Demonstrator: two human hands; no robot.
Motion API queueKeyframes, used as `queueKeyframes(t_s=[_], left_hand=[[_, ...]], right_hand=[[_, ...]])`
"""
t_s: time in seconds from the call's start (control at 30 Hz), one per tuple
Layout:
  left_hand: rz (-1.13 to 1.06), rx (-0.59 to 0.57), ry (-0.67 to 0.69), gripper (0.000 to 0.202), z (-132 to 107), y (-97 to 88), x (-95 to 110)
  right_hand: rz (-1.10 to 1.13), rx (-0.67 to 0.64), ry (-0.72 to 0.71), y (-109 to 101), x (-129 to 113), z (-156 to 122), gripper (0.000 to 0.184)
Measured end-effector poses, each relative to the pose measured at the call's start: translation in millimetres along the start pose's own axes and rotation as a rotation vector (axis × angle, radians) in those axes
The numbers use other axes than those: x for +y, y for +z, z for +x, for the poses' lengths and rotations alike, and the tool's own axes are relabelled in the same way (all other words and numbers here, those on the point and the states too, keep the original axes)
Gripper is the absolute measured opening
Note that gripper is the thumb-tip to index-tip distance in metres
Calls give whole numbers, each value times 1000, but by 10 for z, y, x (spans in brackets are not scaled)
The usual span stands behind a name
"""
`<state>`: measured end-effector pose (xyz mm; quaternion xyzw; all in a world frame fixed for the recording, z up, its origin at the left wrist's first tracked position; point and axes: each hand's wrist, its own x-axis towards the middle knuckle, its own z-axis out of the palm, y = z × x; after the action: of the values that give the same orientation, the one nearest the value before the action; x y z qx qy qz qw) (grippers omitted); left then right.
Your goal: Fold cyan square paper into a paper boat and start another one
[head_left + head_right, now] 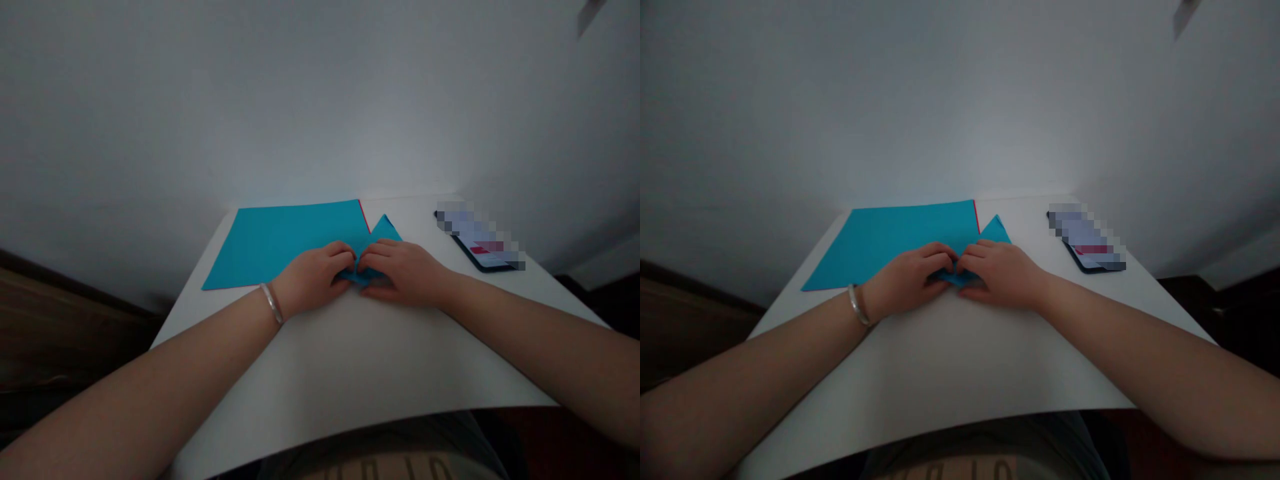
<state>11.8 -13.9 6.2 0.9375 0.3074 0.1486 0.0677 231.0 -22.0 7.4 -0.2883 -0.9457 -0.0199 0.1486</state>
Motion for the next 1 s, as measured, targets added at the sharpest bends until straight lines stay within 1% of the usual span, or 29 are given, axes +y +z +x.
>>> queueKeyframes(t_s=[0.1, 0.2, 0.33, 0.43, 0.6, 0.8, 0.93, 1.0], left_hand=[[74, -1, 54, 14, 4, -4, 10], [159, 12, 97, 14, 17, -23, 30], [251, 38, 97, 12, 32, -66, 66], [261, 17, 72, 12, 33, -92, 90], [187, -40, -40, 19, 38, -104, 106], [101, -62, -211, 18, 59, -99, 117], [24, -99, -328, 20, 69, -93, 104], [-12, -121, -364, 22, 74, -89, 92]], right_hand=[[-40, 3, 6, 30, 8, 19, 23], [-36, 11, 42, 32, 5, 31, 17], [62, 11, 125, 3, 1, 29, 11], [157, -5, 172, -18, 8, 28, 10], [237, -44, 224, -21, 12, 51, 10], [258, -36, 272, -1, 9, 76, 8], [285, -40, 308, 15, 28, 78, 9], [299, -47, 331, 26, 38, 82, 8]])
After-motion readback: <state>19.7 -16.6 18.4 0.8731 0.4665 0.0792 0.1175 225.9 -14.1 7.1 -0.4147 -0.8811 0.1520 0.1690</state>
